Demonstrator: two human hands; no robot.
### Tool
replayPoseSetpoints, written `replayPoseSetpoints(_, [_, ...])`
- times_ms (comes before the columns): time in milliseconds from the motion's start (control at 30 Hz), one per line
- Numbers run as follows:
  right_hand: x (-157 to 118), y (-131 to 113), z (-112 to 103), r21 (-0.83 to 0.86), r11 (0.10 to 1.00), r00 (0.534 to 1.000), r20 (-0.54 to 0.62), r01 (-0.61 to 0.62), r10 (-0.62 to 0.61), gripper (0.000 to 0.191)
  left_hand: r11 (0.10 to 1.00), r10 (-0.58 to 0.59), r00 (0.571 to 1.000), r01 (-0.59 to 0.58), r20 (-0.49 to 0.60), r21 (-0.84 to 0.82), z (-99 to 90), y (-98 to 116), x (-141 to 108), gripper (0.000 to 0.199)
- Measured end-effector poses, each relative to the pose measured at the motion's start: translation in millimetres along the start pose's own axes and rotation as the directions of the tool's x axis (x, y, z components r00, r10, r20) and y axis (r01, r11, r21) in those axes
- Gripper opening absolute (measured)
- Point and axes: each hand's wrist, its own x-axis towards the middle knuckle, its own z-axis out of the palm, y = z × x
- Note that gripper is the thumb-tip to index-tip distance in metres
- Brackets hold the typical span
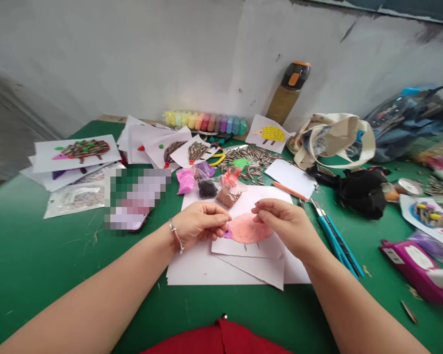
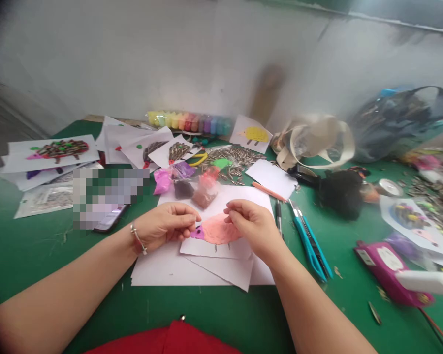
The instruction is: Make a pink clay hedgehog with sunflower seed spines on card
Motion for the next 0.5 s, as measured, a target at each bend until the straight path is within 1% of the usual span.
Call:
replayPoseSetpoints(67, [-1, -3, -1, 0.006, 1.0, 1.0, -0.014, 0.022, -0.021, 0.023, 1.0, 0.01, 1.0, -0.01, -0.008, 0.004, 0.0, 0, 1, 0.03])
replayPoseSetpoints(133, [-2, -7, -2, -0.037, 0.999, 0.999, -0.037, 0.039, -0.04, 0.019, 1.0, 0.018, 1.0, -0.018, 0.001, 0.0, -0.3, 0, 2, 0.028])
replayPoseSetpoints(233, [-8, -15, -4, -0.224, 0.969, 0.991, -0.054, 0.104, -0.119, 0.013, 1.0, 0.021, 1.0, -0.021, 0.013, -0.001, -0.2, 1, 3, 0.024])
replayPoseSetpoints(333, [-19, -18, -3, -0.445, 0.863, 0.963, -0.008, 0.239, -0.271, 0.012, 1.0, 0.022, 1.0, -0.022, 0.003, 0.003, 0.9, 2, 2, 0.02])
replayPoseSetpoints(400, [-29, -14, 0, -0.522, 0.797, 0.942, 0.038, 0.304, -0.334, 0.013, 1.0, 0.027, 1.0, -0.027, -0.006, 0.004, 1.8, 2, 1, 0.016])
replayPoseSetpoints(433, [-34, -10, 1, -0.534, 0.784, 0.936, 0.045, 0.317, -0.348, 0.015, 1.0, 0.03, 1.0, -0.03, -0.009, 0.003, 2.2, 2, 0, 0.015])
replayPoseSetpoints(500, [-42, 1, 4, -0.526, 0.797, 0.937, 0.001, 0.297, -0.349, 0.016, 1.0, 0.029, 1.0, -0.029, 0.001, 0.0, 2.8, 0, -1, 0.012])
